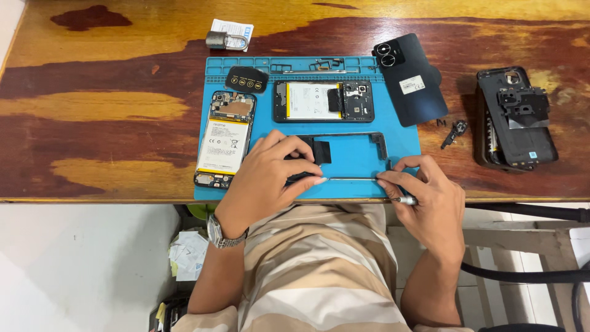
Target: The person repairs a disassembled smartphone at a workbench. They unscrew screws from the phone's midframe with a screwdriver, lift the battery and flex cables out of the housing, reposition the frame, and continue driving screws while holding the phone upright.
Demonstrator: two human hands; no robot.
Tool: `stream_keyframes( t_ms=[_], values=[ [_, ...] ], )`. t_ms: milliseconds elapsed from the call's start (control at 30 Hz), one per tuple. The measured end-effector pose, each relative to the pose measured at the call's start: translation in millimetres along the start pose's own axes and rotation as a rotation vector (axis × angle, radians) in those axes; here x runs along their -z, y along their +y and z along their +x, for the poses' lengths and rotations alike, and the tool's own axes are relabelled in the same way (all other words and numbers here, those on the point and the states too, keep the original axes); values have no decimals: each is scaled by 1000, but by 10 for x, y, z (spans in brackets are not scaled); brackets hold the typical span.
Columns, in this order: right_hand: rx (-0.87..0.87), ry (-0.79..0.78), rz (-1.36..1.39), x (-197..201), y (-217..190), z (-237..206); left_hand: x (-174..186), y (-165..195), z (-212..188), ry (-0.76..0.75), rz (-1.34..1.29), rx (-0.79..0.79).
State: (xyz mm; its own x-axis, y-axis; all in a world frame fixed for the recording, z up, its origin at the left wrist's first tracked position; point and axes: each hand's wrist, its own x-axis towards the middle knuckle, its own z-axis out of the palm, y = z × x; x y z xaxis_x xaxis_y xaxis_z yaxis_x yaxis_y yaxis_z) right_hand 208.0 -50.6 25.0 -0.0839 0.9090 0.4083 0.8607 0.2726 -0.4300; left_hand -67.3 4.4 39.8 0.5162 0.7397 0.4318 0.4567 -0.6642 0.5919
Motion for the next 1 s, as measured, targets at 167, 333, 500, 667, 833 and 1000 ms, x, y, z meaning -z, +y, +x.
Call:
stream_keyframes(
  t_ms=[167,333,500,667,833,1000],
  values=[
    [6,-1,8,-1,0,4,-5,-12,-1,-10,1,7],
    [4,12,16,13,-8,3,-6,-4,-14,-5,24,6],
    [5,18,14,12,-14,3,-5,-3,-15,-6,23,2],
    [-2,16,19,6,-12,3,-4,-6,-15,-6,17,-1],
    [-1,13,4,-5,-5,5,-5,-8,-6,-7,5,8],
    [8,3,14,0,5,-1,1,4,-13,-2,-1,5]
  ],
)
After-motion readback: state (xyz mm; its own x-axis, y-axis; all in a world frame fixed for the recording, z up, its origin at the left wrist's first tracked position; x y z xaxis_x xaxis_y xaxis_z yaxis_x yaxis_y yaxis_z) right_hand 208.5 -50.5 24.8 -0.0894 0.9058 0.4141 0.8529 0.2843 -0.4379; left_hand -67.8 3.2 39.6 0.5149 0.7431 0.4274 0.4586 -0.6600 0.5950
